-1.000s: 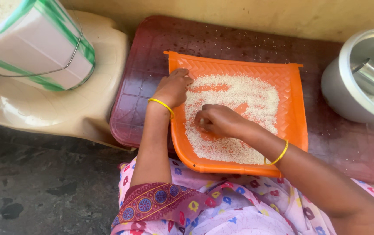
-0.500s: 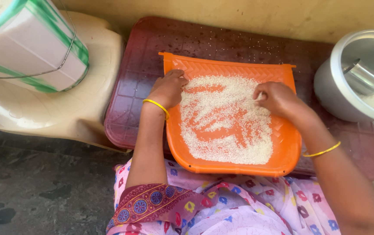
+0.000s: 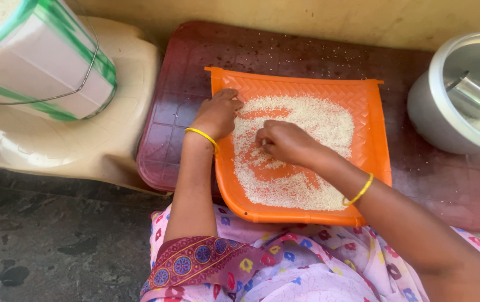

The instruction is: The person scoops rice from a bucket into a pot using a metal cup, transfers the rice to a winnowing tray, and sorts through it by hand to remove impurities.

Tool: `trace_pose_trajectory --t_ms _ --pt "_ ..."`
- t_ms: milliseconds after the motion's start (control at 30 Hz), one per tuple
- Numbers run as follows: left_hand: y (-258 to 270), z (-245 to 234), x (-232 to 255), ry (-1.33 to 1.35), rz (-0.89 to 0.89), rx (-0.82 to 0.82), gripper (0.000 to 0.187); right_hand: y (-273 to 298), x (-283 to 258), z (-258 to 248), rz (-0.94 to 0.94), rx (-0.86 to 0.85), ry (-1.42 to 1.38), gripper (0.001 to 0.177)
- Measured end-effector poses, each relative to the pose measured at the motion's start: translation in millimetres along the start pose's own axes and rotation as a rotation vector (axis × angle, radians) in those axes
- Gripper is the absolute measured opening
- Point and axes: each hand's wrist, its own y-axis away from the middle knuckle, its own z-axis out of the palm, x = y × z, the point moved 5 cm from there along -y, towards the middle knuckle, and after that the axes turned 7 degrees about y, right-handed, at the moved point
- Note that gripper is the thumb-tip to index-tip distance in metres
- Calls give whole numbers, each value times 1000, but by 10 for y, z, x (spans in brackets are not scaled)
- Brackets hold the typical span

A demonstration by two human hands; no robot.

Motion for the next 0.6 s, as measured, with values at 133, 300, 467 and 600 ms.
trace_pose_trajectory --t_ms 133,300,467,600 --pt "4 -10 11 7 -20 -17 42 -188 -216 123 -209 149 38 8" --pt "44 -48 43 26 -31 -35 42 -213 -235 156 -181 152 76 10" --pt "66 -60 56 40 -44 -31 43 -215 -90 70 77 -36 116 7" --pt "37 -44 48 37 -52 -39 40 -193 -164 23 -24 46 126 9"
